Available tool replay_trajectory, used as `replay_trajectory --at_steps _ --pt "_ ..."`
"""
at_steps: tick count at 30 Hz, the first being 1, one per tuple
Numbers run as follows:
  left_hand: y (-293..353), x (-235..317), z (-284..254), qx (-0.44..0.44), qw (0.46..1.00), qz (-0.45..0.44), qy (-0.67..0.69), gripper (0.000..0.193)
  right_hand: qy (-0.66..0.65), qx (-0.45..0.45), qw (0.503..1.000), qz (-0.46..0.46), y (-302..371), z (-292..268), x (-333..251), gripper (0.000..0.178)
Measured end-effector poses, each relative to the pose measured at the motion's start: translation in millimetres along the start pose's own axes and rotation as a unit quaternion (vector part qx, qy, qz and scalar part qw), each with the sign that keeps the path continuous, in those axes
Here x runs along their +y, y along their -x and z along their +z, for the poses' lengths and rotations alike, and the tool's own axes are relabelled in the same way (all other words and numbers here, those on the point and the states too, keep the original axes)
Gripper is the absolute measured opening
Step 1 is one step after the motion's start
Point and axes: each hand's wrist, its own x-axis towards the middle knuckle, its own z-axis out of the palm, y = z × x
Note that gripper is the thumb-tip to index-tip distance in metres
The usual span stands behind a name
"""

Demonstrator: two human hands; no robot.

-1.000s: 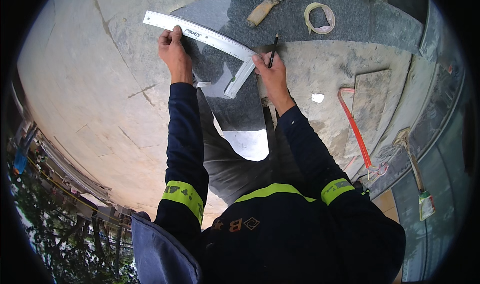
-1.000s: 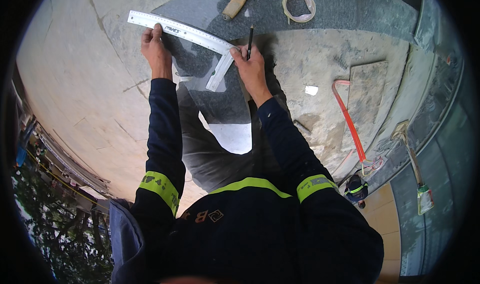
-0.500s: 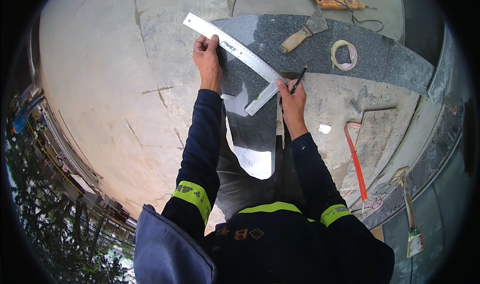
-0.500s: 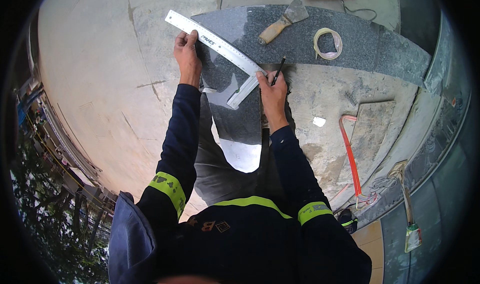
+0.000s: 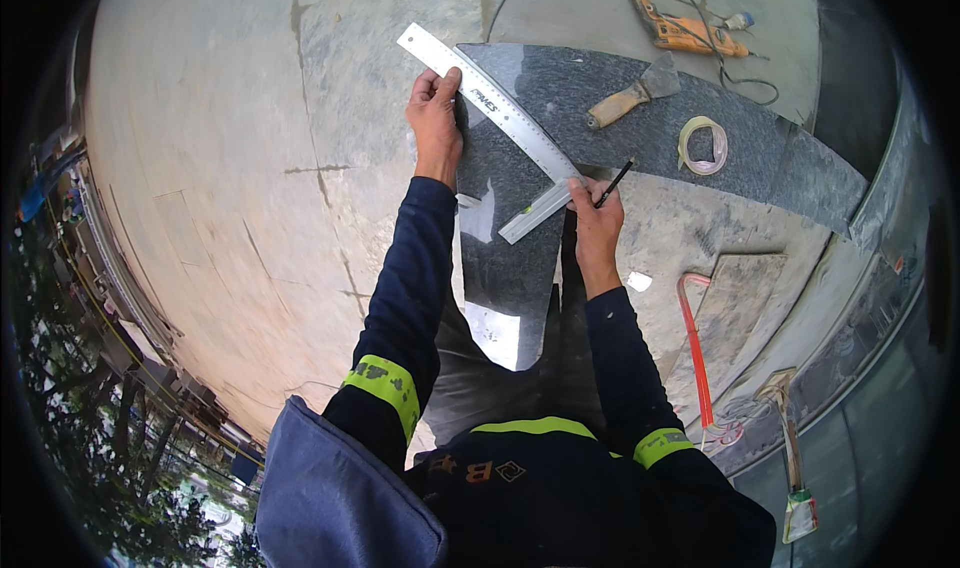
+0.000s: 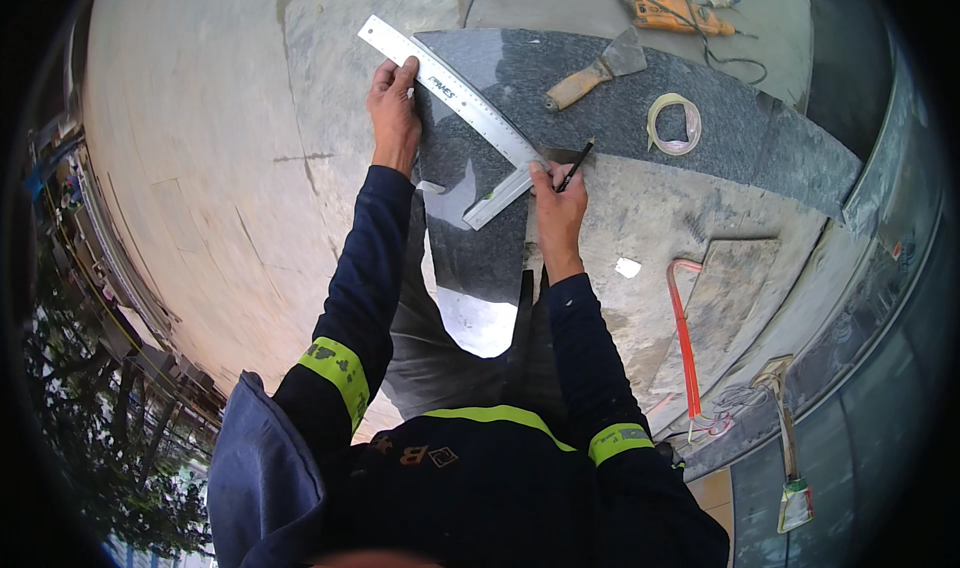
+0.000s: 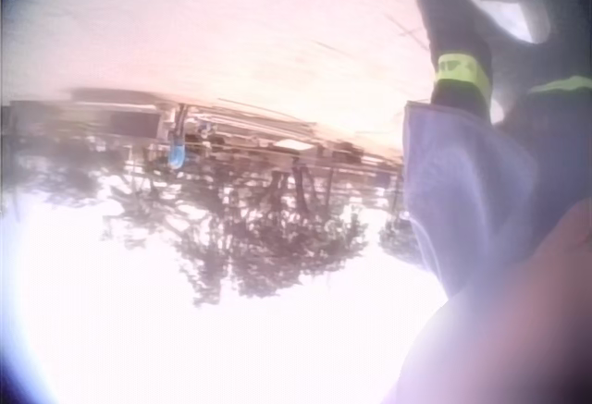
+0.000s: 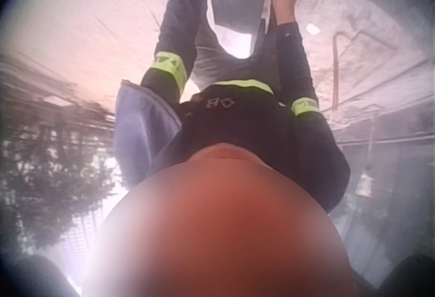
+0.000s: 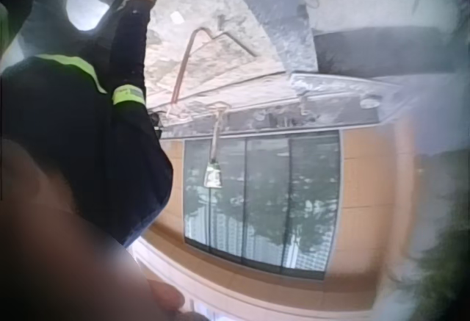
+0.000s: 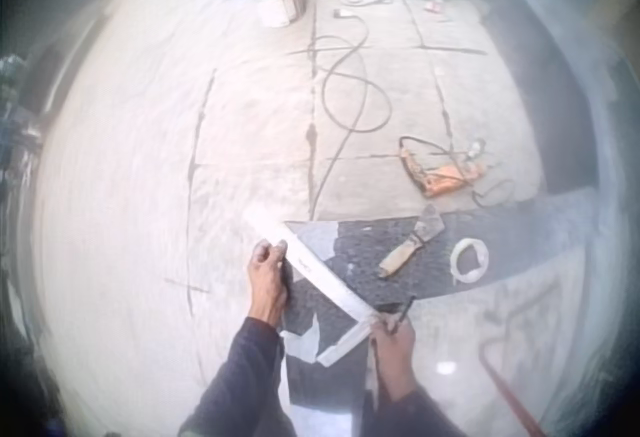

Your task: The person positions a stone slab, marks a cut line using a square and pencil, then uses an angle grinder to cut along the marked line. The slab is handled and repositioned during the process.

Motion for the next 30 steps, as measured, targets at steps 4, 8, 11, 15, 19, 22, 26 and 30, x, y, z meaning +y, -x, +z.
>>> replay_trajectory --at_steps 4,8,11,15,19,22,26,30 --pt "2.1 2.4 2.4 -0.002 1.0 -0.002 0.015 0.032 0.013 -0.005 1.0 -0.002 -2.0 -2.8 2.9 0.035" --pt "3.3 5.2 3.9 0.001 1.0 -0.012 -0.005 0.033 0.017 -0.012 1.0 -0.008 -1.3 -4.6 4.4 0.035" --pt "2.9 5.5 3.8 -0.006 1.0 0.0 -0.011 0.032 -0.003 -0.01 1.0 -0.012 -0.2 -4.2 4.5 0.035" --pt "1.4 3.7 3.6 -0.008 1.0 0.001 -0.002 0.032 0.001 -0.019 1.0 -0.009 0.2 -3.3 1.4 0.035" --pt "1.0 1.0 4.9 -0.001 1.0 0.026 -0.016 0.036 -0.006 -0.015 1.0 0.0 2.0 -1.5 -2.6 0.034" --pt "2.3 -0.1 5.9 -0.002 0.999 0.037 -0.023 0.038 -0.008 -0.01 1.0 -0.007 3.0 -0.1 -3.3 0.033" --pt "4.0 -0.5 5.1 -0.009 0.999 0.041 -0.024 0.036 -0.006 -0.004 1.0 -0.005 0.9 -0.8 -1.2 0.032" --pt "3.4 -3.1 2.7 -0.009 0.999 0.048 -0.021 0.038 0.004 -0.002 1.0 0.008 -1.9 -3.3 3.5 0.035"
